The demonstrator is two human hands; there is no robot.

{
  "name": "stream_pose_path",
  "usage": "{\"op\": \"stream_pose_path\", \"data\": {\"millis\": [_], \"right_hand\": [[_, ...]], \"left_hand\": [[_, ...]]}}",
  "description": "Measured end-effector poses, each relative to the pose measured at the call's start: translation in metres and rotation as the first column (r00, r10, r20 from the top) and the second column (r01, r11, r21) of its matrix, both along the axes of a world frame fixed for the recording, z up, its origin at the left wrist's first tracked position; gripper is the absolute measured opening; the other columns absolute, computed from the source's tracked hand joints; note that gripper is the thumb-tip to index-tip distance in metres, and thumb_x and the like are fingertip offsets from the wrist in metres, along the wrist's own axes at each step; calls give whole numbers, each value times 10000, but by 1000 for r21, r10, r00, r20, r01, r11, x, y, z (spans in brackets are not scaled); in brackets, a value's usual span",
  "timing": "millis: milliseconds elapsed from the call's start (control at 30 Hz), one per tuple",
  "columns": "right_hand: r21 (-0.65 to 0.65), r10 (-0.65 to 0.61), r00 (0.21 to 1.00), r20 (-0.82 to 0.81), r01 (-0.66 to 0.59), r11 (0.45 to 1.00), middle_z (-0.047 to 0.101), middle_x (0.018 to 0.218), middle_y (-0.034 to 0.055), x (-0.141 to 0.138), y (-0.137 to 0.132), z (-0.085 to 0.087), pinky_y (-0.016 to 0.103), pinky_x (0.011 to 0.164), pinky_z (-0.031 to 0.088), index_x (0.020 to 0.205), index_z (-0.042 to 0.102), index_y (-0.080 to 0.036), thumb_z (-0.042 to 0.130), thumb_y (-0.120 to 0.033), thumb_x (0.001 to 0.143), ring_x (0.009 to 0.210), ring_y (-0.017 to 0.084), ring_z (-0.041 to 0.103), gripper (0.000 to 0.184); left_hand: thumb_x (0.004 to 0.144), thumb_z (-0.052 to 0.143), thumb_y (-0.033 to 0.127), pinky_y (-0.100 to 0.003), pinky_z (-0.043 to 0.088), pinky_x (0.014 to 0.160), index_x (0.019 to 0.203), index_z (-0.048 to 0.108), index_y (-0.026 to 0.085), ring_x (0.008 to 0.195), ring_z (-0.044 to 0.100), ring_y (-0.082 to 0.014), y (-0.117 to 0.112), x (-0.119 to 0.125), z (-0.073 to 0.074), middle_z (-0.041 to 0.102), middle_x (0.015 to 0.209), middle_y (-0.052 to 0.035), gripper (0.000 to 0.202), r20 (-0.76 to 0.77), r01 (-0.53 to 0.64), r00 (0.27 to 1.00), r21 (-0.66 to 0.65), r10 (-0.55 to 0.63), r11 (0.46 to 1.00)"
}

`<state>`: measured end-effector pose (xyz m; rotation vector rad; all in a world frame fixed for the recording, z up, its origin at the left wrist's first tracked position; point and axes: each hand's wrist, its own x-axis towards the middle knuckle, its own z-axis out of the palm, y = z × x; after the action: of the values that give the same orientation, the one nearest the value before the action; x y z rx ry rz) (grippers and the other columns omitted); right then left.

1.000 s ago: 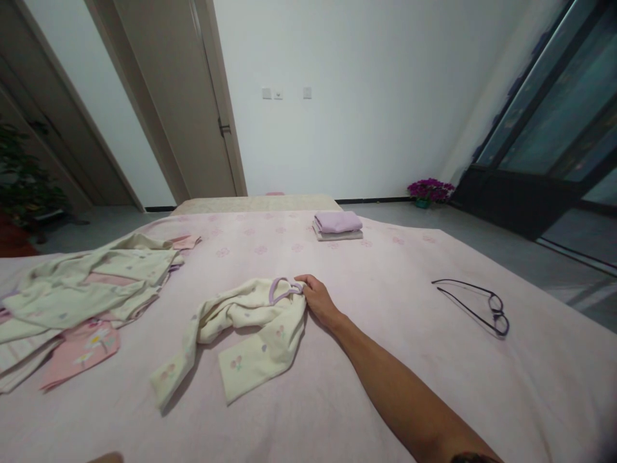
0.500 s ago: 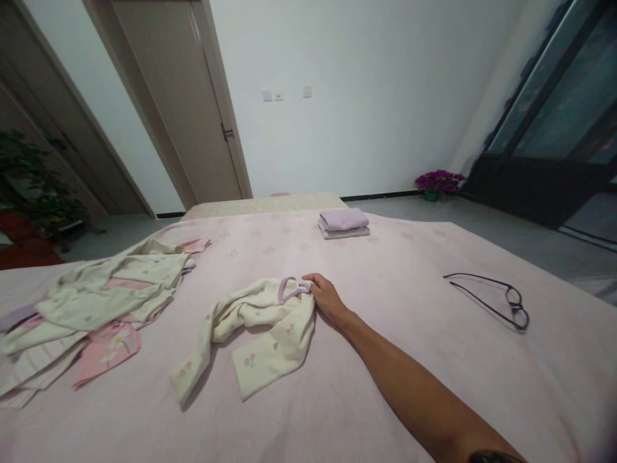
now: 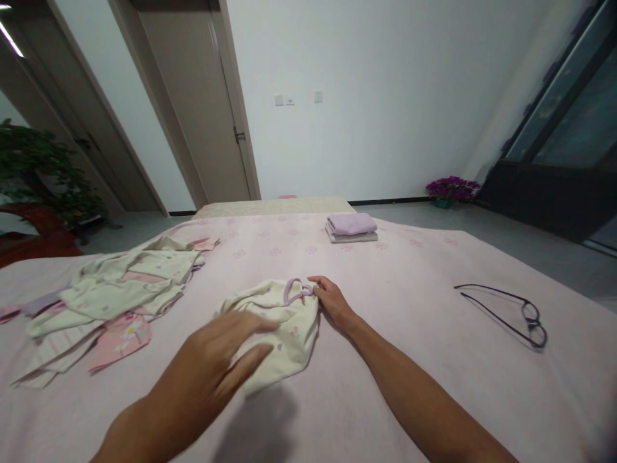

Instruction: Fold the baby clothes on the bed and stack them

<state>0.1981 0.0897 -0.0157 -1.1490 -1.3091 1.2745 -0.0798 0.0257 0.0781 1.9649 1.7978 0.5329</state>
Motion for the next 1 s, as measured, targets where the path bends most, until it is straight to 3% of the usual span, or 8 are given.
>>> {"op": "stream_pose_path", "data": {"millis": [200, 333, 467, 633, 767, 900, 933, 1000], "right_hand": [[6, 54, 997, 58, -55, 998, 685, 985, 48, 1, -2, 9, 287, 715, 471, 1262, 600, -172, 680, -183, 602, 790, 174, 599, 665], [88, 38, 991, 132, -50, 995, 706, 1052, 71, 3, 6, 1, 324, 816, 469, 1123, 685, -164, 645, -267, 687, 906, 209, 616, 450], [122, -56, 985, 163, 36, 992, 701, 838, 46, 10, 15, 6, 290, 681, 455, 966, 718, -157, 525, -355, 781, 762, 194, 593, 333], [263, -218, 933, 287, 142, 954, 655, 714, 11, 35, 29, 42, 270, 575, 397, 970, 717, -220, 480, -411, 822, 641, 182, 544, 338], [373, -356, 879, 317, 229, 899, 675, 754, 13, 44, 42, 91, 283, 632, 421, 961, 723, -261, 500, -394, 827, 664, 184, 580, 292], [340, -211, 976, -49, 215, 915, 696, 876, 28, 20, 39, 140, 280, 646, 474, 1034, 688, -226, 532, -452, 832, 727, 176, 622, 341], [355, -116, 984, -135, 157, 922, 703, 935, 33, 11, 34, 149, 283, 684, 491, 1008, 691, -217, 573, -458, 816, 778, 178, 631, 330], [348, 121, 969, -215, -40, 937, 707, 1009, 40, -7, 19, 162, 301, 733, 511, 973, 698, -210, 646, -446, 788, 827, 187, 642, 304]], "left_hand": [[812, 631, 431, -286, 456, 785, 1052, 710, 284, 1034, 655, -273, -2, -20, -15, 746, 993, -37, 293, 10, -57, 998, -11, 57, 998], [806, 611, 422, -285, 434, 776, 1046, 712, 283, 972, 660, -267, 4, -37, -32, 741, 1025, -41, 296, -14, -75, 997, 40, 76, 996], [792, 630, 465, -272, 429, 739, 949, 720, 224, 861, 655, -249, 18, -54, -35, 740, 906, -31, 301, 125, -55, 991, 37, 50, 998], [717, 713, 583, -232, 418, 581, 835, 654, 170, 615, 569, -166, 28, -66, -4, 653, 686, 10, 433, 582, -110, 798, -112, 155, 988], [678, 769, 582, -209, 410, 524, 810, 623, 172, 526, 508, -112, 16, -60, 28, 600, 644, 31, 456, 791, 19, 597, -181, 134, 983], [719, 761, 521, -235, 464, 613, 741, 701, 162, 636, 567, -146, -2, -38, 53, 642, 702, -21, 365, 673, 444, 704, -167, -228, 880], [754, 732, 509, -258, 487, 685, 759, 725, 165, 706, 597, -171, -4, -30, 57, 670, 752, -42, 345, 619, 498, 723, -158, -308, 853], [811, 670, 490, -312, 500, 820, 904, 752, 179, 858, 634, -221, -3, -16, 63, 711, 905, -75, 335, 532, 438, 777, -75, -335, 896]]}}
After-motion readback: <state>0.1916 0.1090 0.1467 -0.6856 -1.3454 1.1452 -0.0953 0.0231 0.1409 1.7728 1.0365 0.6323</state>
